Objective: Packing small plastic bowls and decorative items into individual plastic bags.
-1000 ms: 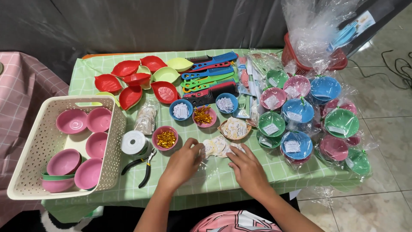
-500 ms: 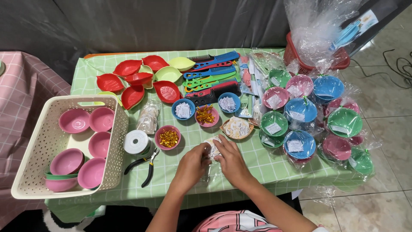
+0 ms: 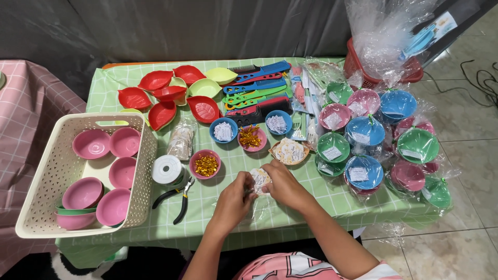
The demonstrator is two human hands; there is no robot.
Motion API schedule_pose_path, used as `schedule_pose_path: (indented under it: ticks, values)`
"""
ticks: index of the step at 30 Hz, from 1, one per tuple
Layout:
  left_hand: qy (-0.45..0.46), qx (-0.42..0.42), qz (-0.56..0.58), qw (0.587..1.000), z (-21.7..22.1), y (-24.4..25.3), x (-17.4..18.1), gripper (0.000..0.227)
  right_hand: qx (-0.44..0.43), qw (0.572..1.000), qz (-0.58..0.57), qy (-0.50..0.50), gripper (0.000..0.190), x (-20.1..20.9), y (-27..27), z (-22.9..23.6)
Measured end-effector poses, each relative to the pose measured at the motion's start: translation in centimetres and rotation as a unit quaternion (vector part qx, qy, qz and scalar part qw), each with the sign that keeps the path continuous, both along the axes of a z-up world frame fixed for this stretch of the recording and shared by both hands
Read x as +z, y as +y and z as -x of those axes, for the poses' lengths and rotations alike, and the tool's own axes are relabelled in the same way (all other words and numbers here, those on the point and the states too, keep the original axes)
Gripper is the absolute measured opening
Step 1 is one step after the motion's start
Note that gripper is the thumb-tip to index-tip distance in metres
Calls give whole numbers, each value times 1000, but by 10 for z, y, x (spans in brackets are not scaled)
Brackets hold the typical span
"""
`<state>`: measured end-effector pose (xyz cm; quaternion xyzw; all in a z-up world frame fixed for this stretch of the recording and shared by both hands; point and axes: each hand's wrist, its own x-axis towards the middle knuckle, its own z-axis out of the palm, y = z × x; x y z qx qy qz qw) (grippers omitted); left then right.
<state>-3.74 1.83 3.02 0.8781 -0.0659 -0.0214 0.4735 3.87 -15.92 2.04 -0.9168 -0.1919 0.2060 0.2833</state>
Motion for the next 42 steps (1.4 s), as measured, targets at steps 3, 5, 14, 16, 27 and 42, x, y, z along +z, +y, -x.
schedule_pose_path:
  ticks: [3,5,14,16,27,42]
  values:
    - [-13,4,14,1000,2,0,-4,31,24,997,-3,-75,41,3,-3,10]
    - [-14,11,24,1000,3,2,-10,31,38,991,-2,-125,33,15,-3,15]
    - [-39,10,0,999,5,2,-12,23,-218,967,-125,-45,50,67,-44,-13]
    - [-61,3,-14,998,5,2,-12,20,-185,969,-82,-139,52,45,-53,-32]
    - [-86,-8,-8,996,5,3,-12,12,-36,956,56,-286,47,116,-33,-61]
    - [-96,-27,9,995,10,8,-9,6,43,949,308,51,135,85,89,-216]
